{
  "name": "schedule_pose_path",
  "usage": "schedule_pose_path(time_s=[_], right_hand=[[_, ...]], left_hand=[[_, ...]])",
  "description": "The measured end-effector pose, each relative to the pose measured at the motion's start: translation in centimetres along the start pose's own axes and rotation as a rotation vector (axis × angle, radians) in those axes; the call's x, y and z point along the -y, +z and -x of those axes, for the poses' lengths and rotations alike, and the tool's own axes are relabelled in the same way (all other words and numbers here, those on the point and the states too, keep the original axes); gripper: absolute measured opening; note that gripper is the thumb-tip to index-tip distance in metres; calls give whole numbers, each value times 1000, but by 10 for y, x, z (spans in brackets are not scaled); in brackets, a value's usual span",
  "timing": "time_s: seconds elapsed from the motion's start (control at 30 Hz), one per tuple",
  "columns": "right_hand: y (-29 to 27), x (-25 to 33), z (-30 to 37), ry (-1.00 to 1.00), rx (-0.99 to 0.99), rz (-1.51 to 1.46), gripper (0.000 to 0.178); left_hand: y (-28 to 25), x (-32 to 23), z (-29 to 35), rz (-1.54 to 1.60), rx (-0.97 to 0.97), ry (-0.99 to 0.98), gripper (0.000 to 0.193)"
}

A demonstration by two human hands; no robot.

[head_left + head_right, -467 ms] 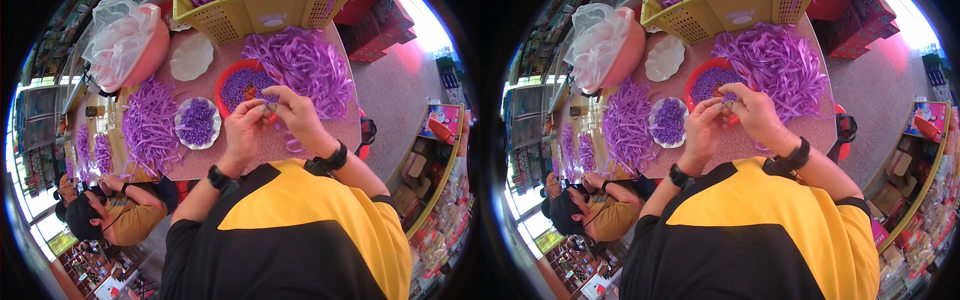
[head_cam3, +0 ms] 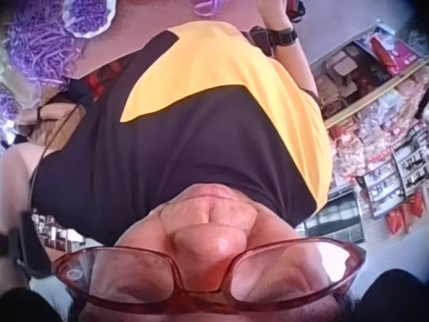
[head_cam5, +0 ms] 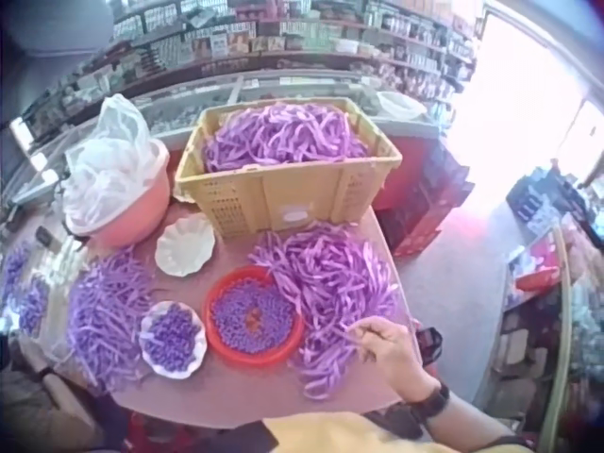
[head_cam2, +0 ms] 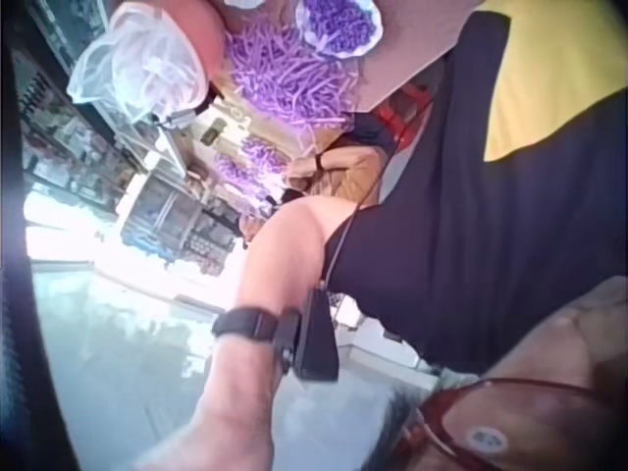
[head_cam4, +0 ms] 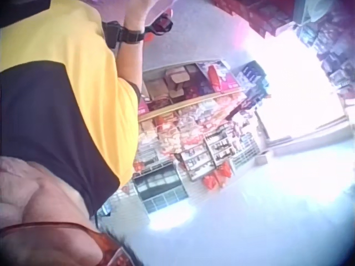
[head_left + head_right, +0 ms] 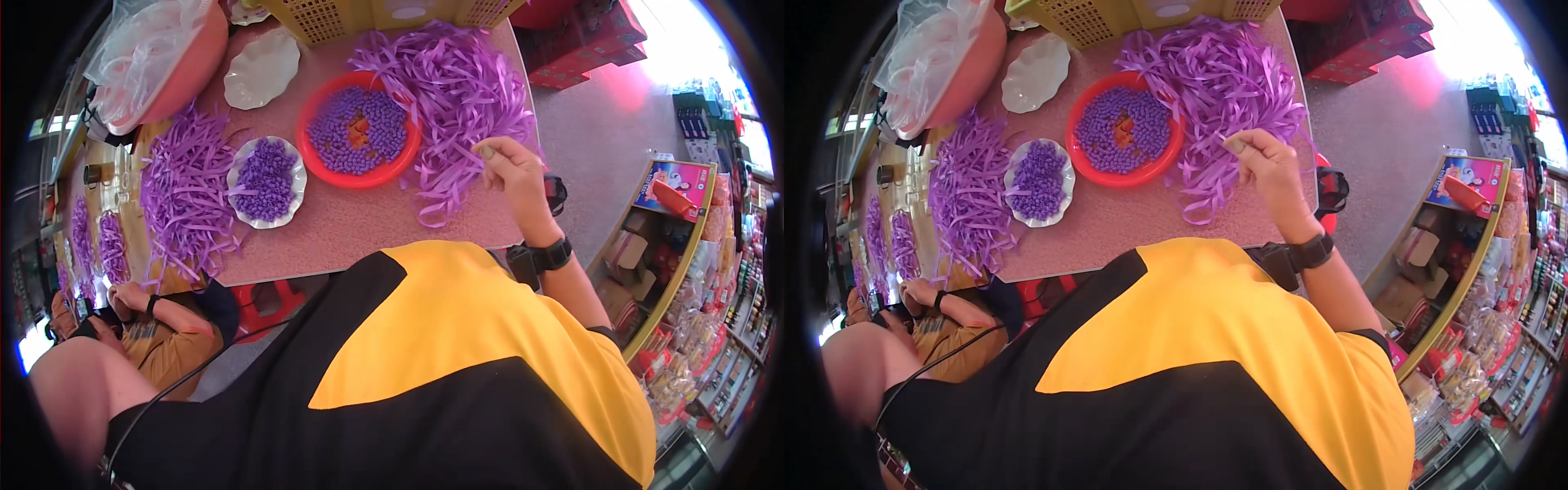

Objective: Assembling small decorative items by tying purple ribbons around components on a table.

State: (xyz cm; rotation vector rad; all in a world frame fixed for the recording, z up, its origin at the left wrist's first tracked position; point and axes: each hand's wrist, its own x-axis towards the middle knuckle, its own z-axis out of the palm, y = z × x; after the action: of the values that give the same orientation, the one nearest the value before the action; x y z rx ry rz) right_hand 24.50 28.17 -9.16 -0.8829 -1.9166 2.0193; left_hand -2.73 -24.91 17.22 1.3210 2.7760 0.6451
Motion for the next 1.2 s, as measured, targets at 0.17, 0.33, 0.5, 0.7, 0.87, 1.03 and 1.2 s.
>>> schedule_pose_path(time_s=[0.17,0.33,0.5,0.7,0.87,1.03,1.2], right_hand=[[9,-9,4,22,77,-6,17],[5,-10,8,60,37,32,17],[-4,-23,15,109,2,-15,17],[-19,-23,12,72,-24,77,13],[-37,-34,12,151,-14,37,15],[-44,-32,8,185,-10,71,16],[-55,-42,-4,166,11,34,18]], left_hand=[[60,-85,-68,-82,-57,55,49],[117,-119,-117,-79,-112,111,47],[137,-124,-143,-119,-193,163,44],[168,-153,-167,-164,-212,232,41],[192,-153,-204,-201,-282,290,39],[223,-164,-224,-226,-300,320,37],[218,-169,-240,-356,-285,413,35]])
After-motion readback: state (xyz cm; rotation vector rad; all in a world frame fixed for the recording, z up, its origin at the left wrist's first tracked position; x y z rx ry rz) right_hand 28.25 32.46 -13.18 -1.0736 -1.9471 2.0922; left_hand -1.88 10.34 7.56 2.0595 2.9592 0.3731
